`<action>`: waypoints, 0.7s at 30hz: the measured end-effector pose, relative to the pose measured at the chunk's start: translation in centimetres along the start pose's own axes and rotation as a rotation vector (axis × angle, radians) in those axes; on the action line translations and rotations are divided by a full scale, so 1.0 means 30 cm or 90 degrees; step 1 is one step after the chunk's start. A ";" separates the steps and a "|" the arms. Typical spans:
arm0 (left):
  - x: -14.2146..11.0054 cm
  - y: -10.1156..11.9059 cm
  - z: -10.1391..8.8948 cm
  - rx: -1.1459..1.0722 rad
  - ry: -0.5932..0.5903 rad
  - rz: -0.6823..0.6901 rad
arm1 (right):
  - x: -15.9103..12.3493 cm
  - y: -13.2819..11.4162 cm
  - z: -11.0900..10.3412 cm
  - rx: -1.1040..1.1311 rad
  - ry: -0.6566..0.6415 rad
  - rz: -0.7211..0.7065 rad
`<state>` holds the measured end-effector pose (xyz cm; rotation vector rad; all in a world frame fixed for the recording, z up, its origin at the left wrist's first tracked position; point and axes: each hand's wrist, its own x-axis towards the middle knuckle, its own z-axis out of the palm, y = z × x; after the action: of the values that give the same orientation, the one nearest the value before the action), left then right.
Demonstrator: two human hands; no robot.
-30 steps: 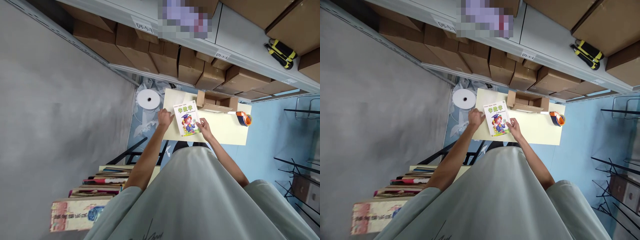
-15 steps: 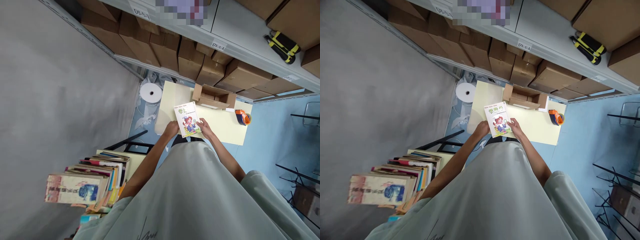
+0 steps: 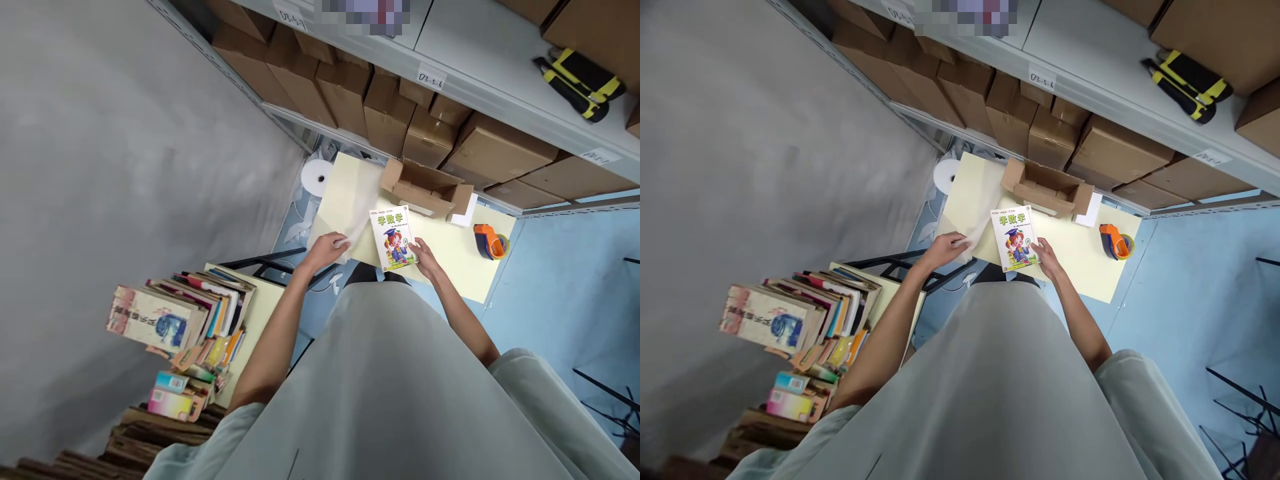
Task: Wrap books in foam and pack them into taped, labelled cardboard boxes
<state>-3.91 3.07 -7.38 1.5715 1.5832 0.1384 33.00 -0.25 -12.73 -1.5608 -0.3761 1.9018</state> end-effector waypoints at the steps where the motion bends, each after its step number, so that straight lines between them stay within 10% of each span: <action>1: -0.007 -0.004 -0.019 -0.020 0.033 -0.009 | 0.007 0.006 -0.011 -0.005 -0.001 -0.003; 7: -0.023 -0.027 -0.110 -0.121 0.215 -0.094 | 0.059 0.065 -0.024 -0.079 0.100 -0.080; 21: -0.019 -0.042 -0.077 0.125 -0.095 0.044 | 0.058 0.122 0.219 -0.265 0.359 -0.261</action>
<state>-6.41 3.45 -6.46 1.7458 1.4627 -0.0979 25.52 -0.77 -14.57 -2.0137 -0.7961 1.0562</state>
